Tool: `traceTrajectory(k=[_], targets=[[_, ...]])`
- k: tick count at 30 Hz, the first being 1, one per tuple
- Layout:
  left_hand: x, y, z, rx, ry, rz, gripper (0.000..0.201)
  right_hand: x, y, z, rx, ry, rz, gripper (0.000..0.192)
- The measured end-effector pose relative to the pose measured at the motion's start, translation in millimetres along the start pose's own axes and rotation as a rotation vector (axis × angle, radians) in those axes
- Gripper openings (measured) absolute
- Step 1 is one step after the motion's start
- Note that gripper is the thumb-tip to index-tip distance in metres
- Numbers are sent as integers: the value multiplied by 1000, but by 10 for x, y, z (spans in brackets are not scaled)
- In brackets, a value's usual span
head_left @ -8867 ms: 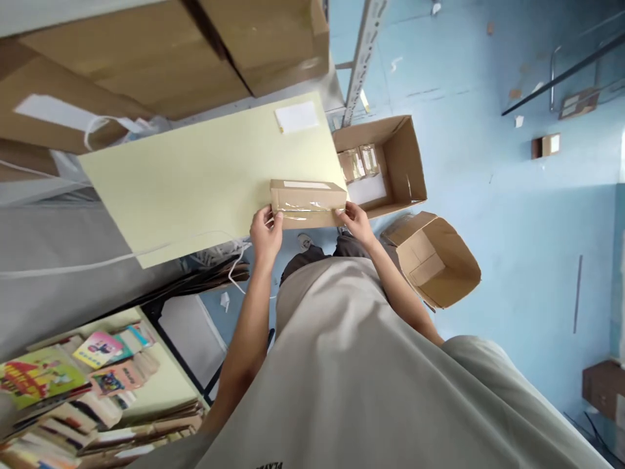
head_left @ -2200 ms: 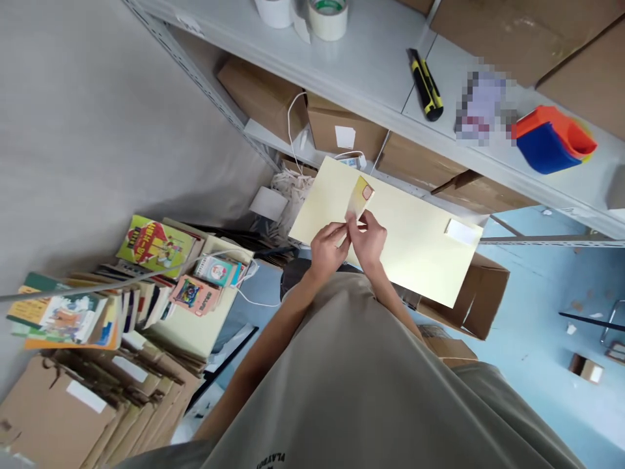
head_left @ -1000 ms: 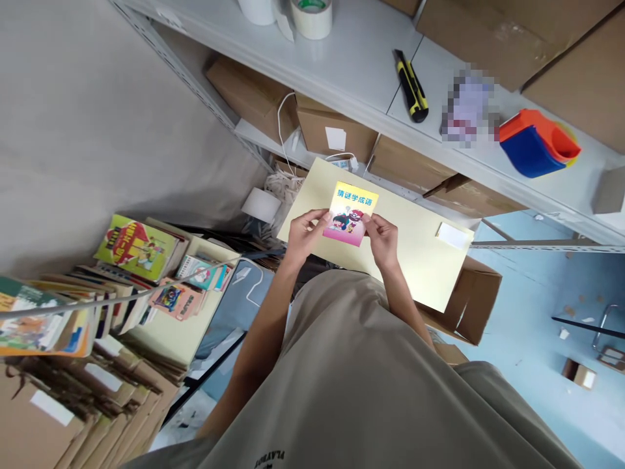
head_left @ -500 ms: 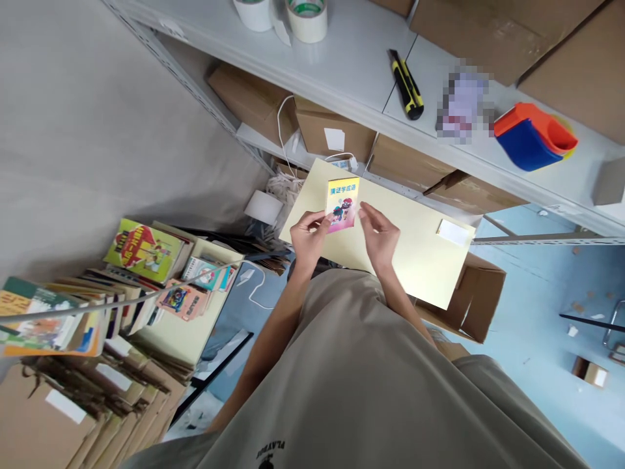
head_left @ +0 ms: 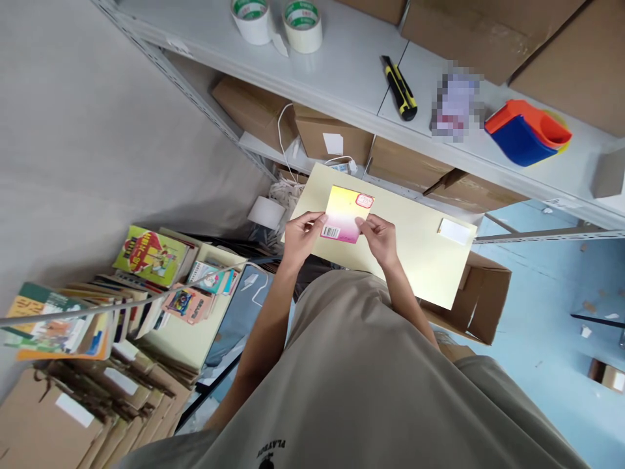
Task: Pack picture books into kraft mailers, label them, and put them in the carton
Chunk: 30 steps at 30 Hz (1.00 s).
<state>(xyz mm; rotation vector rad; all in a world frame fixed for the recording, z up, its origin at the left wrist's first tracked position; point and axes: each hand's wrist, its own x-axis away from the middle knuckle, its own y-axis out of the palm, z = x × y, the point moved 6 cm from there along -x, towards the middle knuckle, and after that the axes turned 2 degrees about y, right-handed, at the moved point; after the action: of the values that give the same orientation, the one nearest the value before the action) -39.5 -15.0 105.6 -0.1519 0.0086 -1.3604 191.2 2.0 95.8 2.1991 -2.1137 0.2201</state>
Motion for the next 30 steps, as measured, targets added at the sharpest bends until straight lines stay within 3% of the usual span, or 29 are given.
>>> traceTrajectory(k=[4, 9, 12, 15, 19, 22, 25, 28, 30], targets=[[80, 35, -45, -40, 61, 53, 43, 16, -4, 57, 4, 6, 48, 69], [168, 114, -59, -22, 119, 179, 50, 73, -88, 46, -35, -18, 294, 55], [209, 169, 49, -135, 260, 237, 49, 130, 68, -19, -44, 14, 220, 56], [298, 328, 192, -259, 440, 213, 43, 202, 293, -120, -105, 13, 115, 62], [379, 514, 289, -395, 528, 151, 33, 210, 346, -184, -125, -40, 120, 58], [278, 444, 298, -418, 490, 76, 26, 117, 204, -112, -112, -41, 98, 62], [37, 139, 201, -370, 320, 72, 39, 25, 46, -11, -90, -2, 6, 67], [-175, -35, 41, -258, 161, -92, 47, 2, -40, 50, -92, 39, -76, 65], [-228, -62, -15, -222, 131, -169, 48, 8, -51, 65, -113, 51, -106, 63]])
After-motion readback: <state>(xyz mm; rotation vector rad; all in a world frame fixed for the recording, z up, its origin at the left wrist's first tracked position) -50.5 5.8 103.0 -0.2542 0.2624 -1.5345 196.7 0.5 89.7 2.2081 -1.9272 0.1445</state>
